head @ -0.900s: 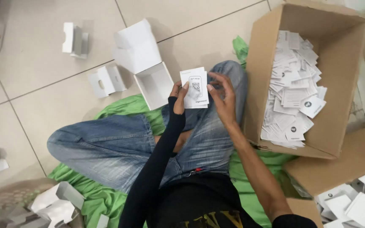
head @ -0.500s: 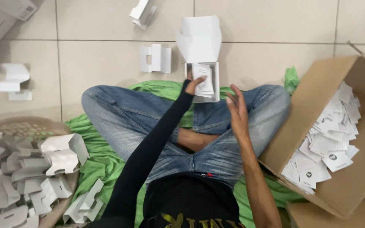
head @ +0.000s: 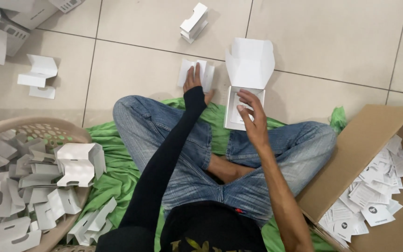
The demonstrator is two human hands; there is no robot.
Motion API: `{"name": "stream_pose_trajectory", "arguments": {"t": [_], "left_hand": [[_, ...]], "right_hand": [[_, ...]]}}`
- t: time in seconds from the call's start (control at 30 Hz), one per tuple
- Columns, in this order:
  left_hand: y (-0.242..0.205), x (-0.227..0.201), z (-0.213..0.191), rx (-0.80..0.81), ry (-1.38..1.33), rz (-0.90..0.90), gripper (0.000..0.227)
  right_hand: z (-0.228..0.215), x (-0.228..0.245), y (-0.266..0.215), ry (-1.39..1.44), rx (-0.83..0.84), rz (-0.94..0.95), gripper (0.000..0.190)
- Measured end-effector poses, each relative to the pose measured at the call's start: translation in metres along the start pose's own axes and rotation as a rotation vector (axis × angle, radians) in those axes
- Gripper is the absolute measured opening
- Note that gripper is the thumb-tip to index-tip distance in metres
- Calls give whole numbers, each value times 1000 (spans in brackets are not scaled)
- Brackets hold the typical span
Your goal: The person sits cross-legged on the floor and repeatedly assembles small white product boxes. They pick up a folded box insert, place a printed card inside, close the box, and set it aside. The process is repeated continuously with materials from nearby baskets and a large cardboard box.
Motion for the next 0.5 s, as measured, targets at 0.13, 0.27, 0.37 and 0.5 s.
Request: {"name": "stream_pose_trajectory", "arguments": {"t": [0.13, 0.27, 0.37, 0.5], "left_hand": [[-3, 22, -17, -33, -448, -119, 72], [-11, -18, -24, 563, -938, -484, 59], [-51, -50, -4, 970, -946, -609, 62], [-86, -41, 54, 1111, -877, -598, 68]], "right_hand": [[-10, -6, -6, -63, 12, -24, 35], [-24, 25, -12, -233, 68, -188, 45], [-26, 52, -19, -306, 195, -264, 58], [-36, 46, -26, -321, 349, -191, 66]]}}
Point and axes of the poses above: each hand's wrist, its own y-axis towards the middle knuckle, its own z-axis out of the palm, x = y × z, the point moved 9 cm from there along y, towards the middle knuckle, and after that the axes turned 5 degrees about -x, right-handed, at the moved point
